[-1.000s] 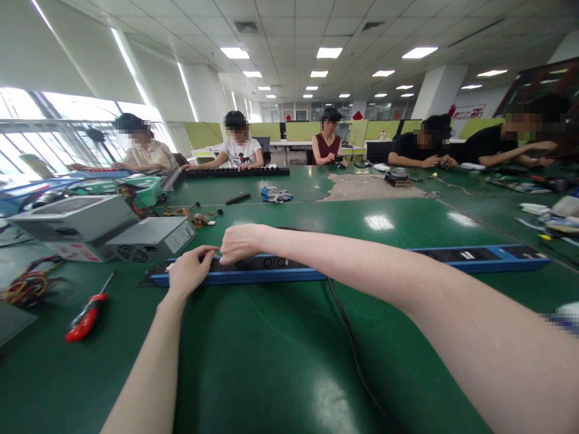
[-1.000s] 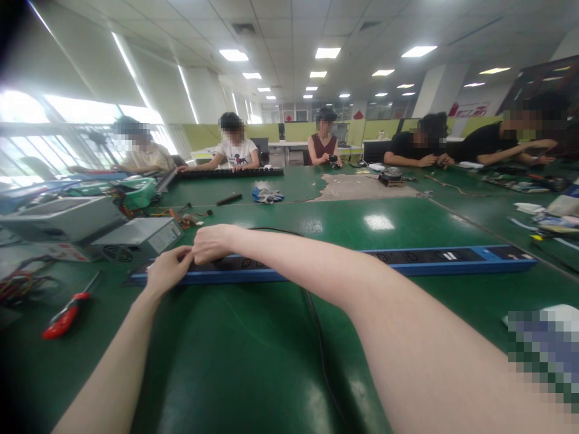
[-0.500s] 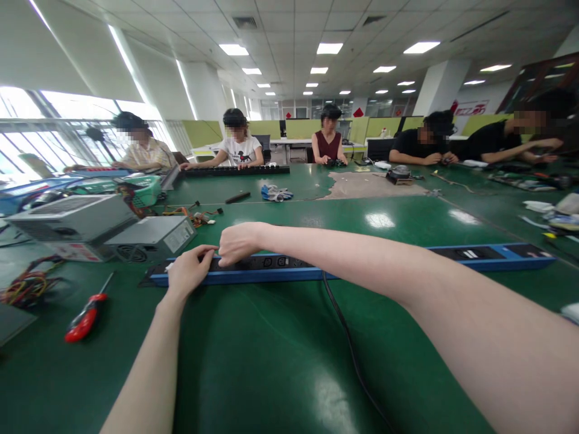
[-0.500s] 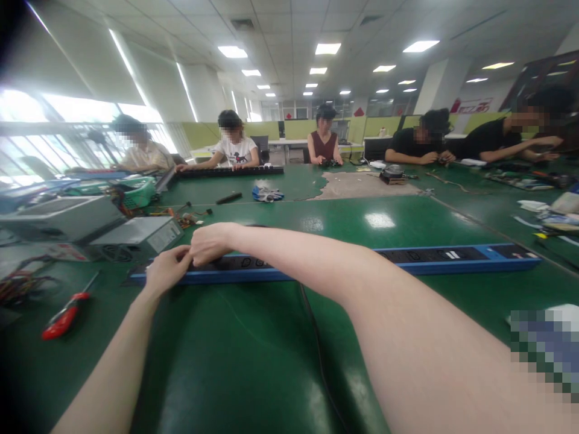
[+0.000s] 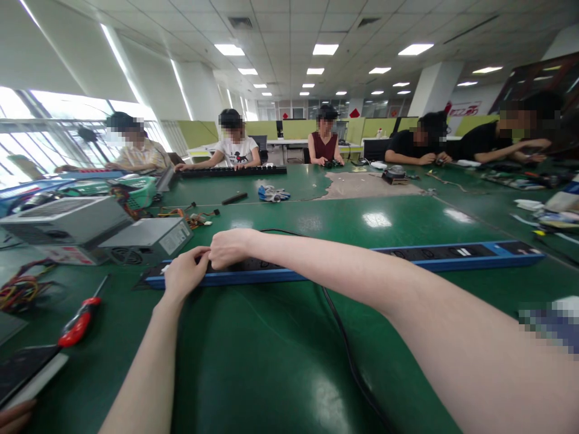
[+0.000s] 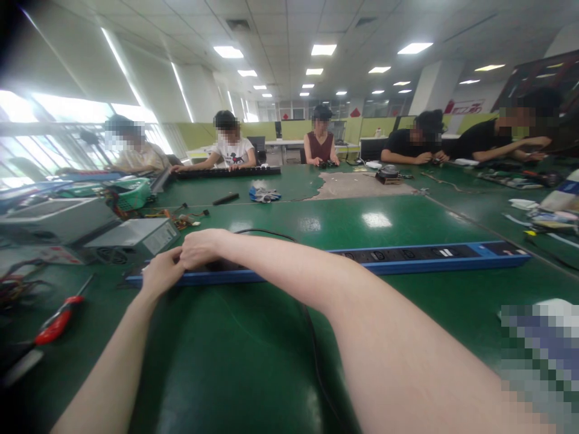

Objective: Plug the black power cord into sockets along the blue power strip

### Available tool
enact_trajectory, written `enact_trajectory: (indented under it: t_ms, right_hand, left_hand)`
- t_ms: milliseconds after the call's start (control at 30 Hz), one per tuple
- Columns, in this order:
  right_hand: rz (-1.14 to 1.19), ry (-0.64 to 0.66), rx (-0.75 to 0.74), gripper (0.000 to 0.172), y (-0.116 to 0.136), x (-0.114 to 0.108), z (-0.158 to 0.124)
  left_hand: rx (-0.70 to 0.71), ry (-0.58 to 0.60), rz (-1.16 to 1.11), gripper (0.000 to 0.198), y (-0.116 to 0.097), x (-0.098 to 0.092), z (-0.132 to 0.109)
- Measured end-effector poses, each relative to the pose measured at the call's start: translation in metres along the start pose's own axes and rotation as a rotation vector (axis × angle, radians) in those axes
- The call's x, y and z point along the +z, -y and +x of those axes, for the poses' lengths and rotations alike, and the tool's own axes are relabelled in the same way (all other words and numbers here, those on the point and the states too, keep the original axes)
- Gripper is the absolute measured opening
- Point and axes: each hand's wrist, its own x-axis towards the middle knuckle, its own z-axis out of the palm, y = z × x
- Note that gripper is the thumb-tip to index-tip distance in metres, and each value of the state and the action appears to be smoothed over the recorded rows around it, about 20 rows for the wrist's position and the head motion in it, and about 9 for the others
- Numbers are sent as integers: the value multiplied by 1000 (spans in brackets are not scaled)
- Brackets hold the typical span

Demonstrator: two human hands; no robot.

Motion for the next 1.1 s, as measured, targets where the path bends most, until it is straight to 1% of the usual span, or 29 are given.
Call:
enact_trajectory:
  t_ms: [100,233,400,467,533,633,700,800,933,1000,1100]
  right_hand:
    - [-1,-19,-17,32,3,0,1]
    - [-46,-10,-39,33,6,0,3]
    - [-115,-26,-52,28,8,-2,3]
    - [-124,-14,-30,26,1,-9,0]
    - [-145,-8,22,25,-13,-22,-5]
    - [-199,-34,129,25,-35,-42,-19]
    - [-207,-34,150,26,-39,-48,-30]
    - [-156,6,92,25,-23,-42,-44]
    - [-101,33,49,23,3,-18,-53]
    - [-96,26,49,22,8,-10,-54]
    - [-94,11,40,23,7,-6,-53]
  left_hand:
    - [2,3,-3,42,-1,-1,0]
    - [-4,4,2,42,-1,-1,0]
    - [-5,9,9,42,0,1,0]
    - [-18,6,17,42,0,1,0]
    - [-28,-9,17,44,0,1,0]
    - [0,-23,-29,44,0,1,-1]
    - [15,-21,-57,44,-1,0,-2]
    - [2,-22,-54,44,-1,0,-2]
    - [19,-28,-60,43,-2,-1,-2]
    - [21,-25,-63,44,-2,-1,-3]
    - [20,-25,-61,44,-1,0,-2]
